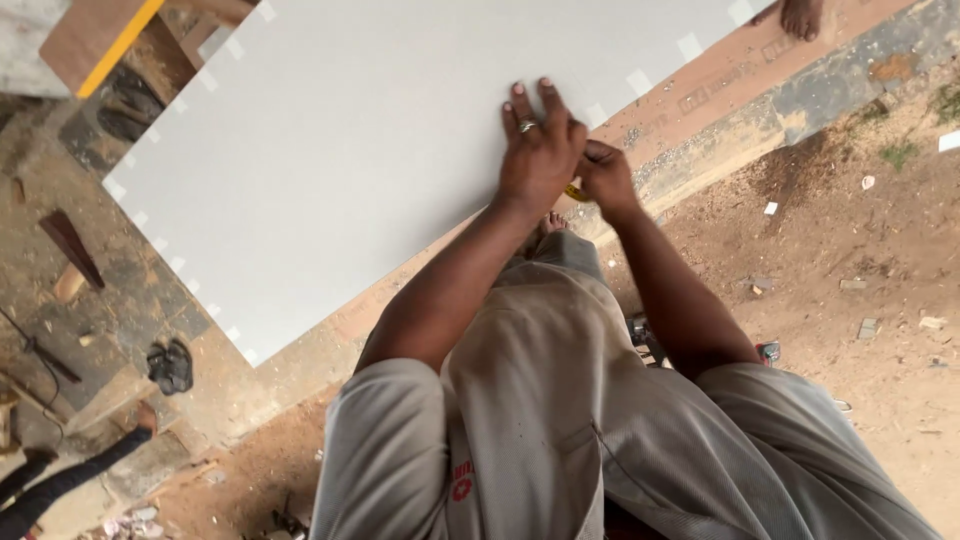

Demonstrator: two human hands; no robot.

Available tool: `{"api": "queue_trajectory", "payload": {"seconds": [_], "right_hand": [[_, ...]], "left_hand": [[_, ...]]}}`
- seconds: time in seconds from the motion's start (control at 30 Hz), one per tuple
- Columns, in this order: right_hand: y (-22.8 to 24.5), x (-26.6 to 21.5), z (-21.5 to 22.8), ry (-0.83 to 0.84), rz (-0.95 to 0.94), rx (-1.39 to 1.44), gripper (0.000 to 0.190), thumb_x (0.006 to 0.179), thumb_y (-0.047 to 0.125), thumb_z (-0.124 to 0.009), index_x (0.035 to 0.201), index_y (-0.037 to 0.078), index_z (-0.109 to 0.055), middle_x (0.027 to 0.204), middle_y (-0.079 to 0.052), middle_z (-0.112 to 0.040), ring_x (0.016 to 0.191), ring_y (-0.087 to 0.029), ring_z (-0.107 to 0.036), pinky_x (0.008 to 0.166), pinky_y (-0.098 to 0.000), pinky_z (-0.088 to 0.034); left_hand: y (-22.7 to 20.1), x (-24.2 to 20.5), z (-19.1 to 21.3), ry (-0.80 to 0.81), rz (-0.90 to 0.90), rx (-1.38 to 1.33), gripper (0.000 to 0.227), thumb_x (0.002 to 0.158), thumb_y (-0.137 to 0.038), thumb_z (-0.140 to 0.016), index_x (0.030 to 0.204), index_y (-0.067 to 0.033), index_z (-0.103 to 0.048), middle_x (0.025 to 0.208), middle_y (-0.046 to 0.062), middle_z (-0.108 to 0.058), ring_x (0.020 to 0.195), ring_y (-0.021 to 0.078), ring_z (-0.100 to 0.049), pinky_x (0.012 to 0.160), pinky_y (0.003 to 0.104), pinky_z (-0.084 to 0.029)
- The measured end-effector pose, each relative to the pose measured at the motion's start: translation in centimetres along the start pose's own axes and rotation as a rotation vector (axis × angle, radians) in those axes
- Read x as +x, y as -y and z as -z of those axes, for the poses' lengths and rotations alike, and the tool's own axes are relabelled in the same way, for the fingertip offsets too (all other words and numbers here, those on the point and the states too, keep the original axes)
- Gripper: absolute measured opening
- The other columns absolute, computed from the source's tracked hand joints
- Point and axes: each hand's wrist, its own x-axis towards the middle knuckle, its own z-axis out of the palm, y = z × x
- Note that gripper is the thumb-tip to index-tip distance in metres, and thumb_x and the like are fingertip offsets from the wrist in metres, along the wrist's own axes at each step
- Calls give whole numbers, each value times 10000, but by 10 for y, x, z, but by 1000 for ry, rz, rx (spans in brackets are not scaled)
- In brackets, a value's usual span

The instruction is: Applying adhesive tape to the edges of a white laminate or plywood board.

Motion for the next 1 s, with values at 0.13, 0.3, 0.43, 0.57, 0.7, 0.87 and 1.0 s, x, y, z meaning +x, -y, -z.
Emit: {"api": "queue_trajectory", "payload": {"seconds": [0.13,0.3,0.43,0.57,0.7,0.87,1.0], "right_hand": [[-5,0,7,163,58,143,123,1000,99,-651,902,44,-703,704,-42,-657,504,-102,-493,469,-269,-413],[-44,-19,-53,108,-102,58,114,1017,204,-601,995,109,-659,731,-9,-682,571,-87,-599,442,-273,-447],[-55,-68,-30,82,-71,202,117,977,157,-676,962,48,-715,745,-24,-692,567,-95,-576,503,-232,-437],[-22,-99,-39,-12,121,57,143,1016,192,-663,985,64,-717,726,-19,-647,534,-73,-503,476,-238,-404],[2,-92,-70,-6,176,18,145,1019,204,-662,991,76,-722,753,-12,-668,536,-61,-526,482,-233,-442],[-21,-70,-75,-63,136,-52,162,1027,226,-666,1029,85,-747,745,-14,-663,547,-51,-536,469,-230,-452],[-32,-50,-82,-73,180,-5,188,1029,243,-664,962,83,-736,741,-5,-663,554,-38,-562,443,-236,-488]], "left_hand": [[-14,10,-13,34,-3,78,390,1084,-331,-583,1004,27,-450,1369,457,-436,1144,630,-627,902,642,-556],[-6,7,2,44,16,72,352,984,-261,-655,1102,21,-480,1367,425,-411,1139,616,-631,922,655,-539],[24,-33,24,12,19,-148,485,924,-213,-731,1328,-22,-543,1542,326,-358,1386,557,-429,1159,601,-361],[77,-82,22,17,163,-825,330,959,-343,-767,1181,-132,-645,1651,182,-355,1572,384,-227,1288,607,-133],[86,-68,68,104,394,-823,484,786,-509,-848,969,-115,-634,1589,208,-258,1522,420,-156,1193,642,-171],[69,-73,30,12,472,-716,371,904,-460,-805,1050,-166,-632,1550,175,-320,1522,389,-212,1184,674,-204],[68,-80,16,-35,260,-676,368,937,-415,-790,1227,-223,-668,1517,67,-436,1504,362,-355,1243,764,-140]]}}
